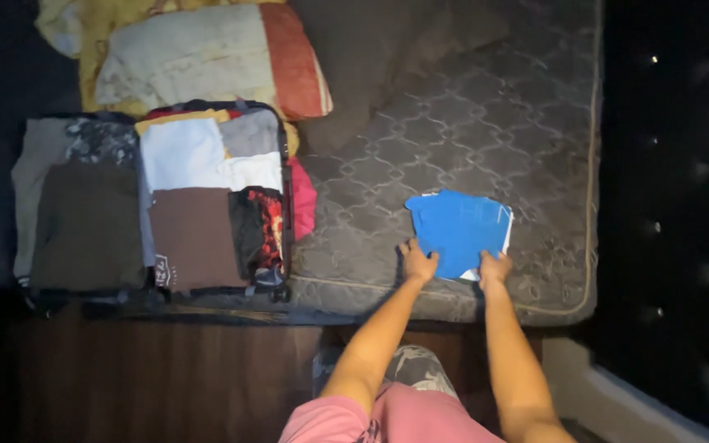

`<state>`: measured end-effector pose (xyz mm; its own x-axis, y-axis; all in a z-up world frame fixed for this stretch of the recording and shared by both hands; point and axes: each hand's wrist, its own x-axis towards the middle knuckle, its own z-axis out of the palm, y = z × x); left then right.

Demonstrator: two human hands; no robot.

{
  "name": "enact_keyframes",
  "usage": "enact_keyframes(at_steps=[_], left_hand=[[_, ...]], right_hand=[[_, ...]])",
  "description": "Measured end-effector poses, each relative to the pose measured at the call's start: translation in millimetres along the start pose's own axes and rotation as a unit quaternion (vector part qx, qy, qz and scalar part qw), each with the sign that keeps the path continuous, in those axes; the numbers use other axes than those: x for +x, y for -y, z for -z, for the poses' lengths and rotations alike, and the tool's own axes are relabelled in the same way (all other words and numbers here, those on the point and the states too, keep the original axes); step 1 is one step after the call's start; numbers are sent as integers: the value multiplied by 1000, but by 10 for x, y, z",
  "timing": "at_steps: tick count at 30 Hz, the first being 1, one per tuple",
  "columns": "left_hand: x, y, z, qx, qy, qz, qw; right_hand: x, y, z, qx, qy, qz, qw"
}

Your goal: Packing several items of clothing into a suitcase placed on a bed.

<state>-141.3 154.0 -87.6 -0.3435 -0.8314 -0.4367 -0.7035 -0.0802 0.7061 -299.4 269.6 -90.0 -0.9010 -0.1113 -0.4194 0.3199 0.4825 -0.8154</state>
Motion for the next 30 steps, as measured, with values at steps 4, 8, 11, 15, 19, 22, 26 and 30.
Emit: enact_keyframes(at_steps=[4,8,11,15,19,22,26,30], left_hand=[[-62,-12,78,-193,52,172,965],[-379,-167,327,-424,348,296,782],[-516,-151,177,-650,245,329,639],[-746,-14,-102,-841,223,232,436],[-605,-221,216,-815,212,271,466],[-577,-424,1297,-878,207,194,385],[-431,-296,2319,-881,199,140,405],[-280,26,3125,-877,190,96,430]], right_hand=[[69,-69,-80,82,-5,8,997],[-295,495,-42,147,43,33,988],[-678,1120,-14,181,76,-30,980],[-1083,1591,-59,226,160,-45,960],[-1548,1865,-236,247,240,-22,939],[-2023,2016,-308,192,280,0,941],[-2440,1906,-591,88,350,62,931],[-2989,1945,-961,140,448,93,878]])
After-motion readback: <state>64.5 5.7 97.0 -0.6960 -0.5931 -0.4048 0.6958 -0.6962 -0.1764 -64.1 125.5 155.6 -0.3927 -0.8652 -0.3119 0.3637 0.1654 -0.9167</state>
